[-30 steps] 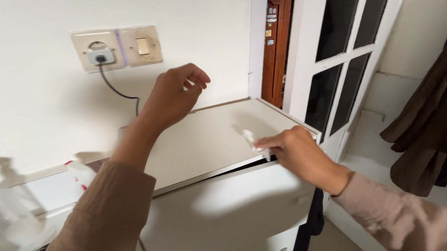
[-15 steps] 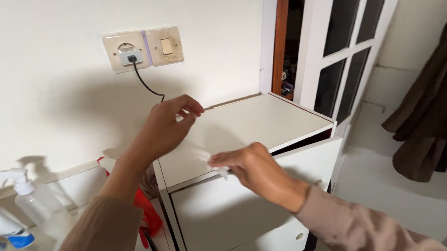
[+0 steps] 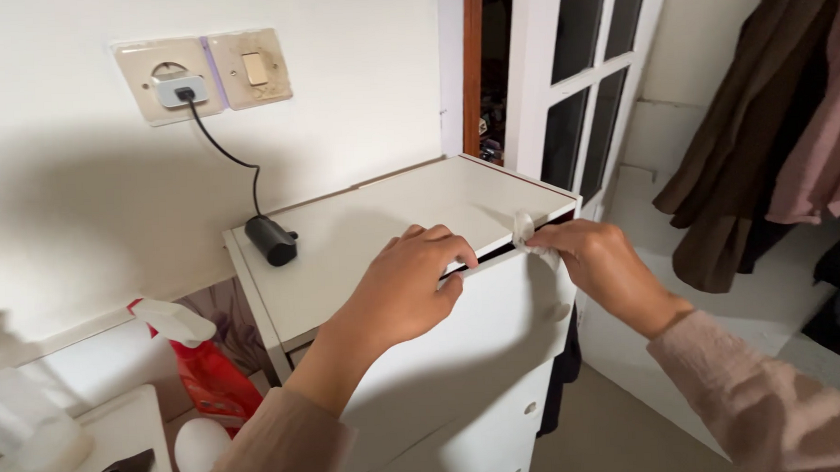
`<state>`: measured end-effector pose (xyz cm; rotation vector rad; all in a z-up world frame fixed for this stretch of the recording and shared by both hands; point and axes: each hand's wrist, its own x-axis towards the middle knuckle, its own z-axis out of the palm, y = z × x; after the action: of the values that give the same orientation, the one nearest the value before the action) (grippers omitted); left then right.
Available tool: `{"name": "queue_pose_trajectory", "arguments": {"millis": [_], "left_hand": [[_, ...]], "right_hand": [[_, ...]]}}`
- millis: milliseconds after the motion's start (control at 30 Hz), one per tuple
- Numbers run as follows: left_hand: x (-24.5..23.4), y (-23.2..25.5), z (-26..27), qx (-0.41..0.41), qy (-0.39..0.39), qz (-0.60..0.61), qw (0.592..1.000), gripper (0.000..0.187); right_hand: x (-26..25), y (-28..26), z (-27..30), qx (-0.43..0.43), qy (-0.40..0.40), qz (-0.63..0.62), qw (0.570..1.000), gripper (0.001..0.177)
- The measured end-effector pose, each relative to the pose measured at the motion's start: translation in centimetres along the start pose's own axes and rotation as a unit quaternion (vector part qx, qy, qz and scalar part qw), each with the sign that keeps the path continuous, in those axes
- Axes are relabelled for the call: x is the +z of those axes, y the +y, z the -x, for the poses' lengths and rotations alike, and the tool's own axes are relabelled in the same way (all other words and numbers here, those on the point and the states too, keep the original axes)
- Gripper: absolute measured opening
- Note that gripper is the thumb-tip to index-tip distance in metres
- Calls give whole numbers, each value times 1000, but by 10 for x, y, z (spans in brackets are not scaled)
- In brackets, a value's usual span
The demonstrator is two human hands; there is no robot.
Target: The person wipes down the surface of a white cabinet and a small organizer tray using a cloth and spray, then places eyeglasses and other small items into the tray.
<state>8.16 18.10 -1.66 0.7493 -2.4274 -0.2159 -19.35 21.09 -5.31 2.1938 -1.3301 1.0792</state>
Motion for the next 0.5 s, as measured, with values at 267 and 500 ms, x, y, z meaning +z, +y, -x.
{"name": "queue_pose_trajectory", "arguments": {"millis": [267,500], "left_hand": [[-23,-17,27,12,76,24,997,29],[-38,-30,60,-1,158,-27,987,37]], "right_hand": [[-31,-16,25,44,-29,26,998,26],[-21,-47,43,96,-6,20,995,27]]}}
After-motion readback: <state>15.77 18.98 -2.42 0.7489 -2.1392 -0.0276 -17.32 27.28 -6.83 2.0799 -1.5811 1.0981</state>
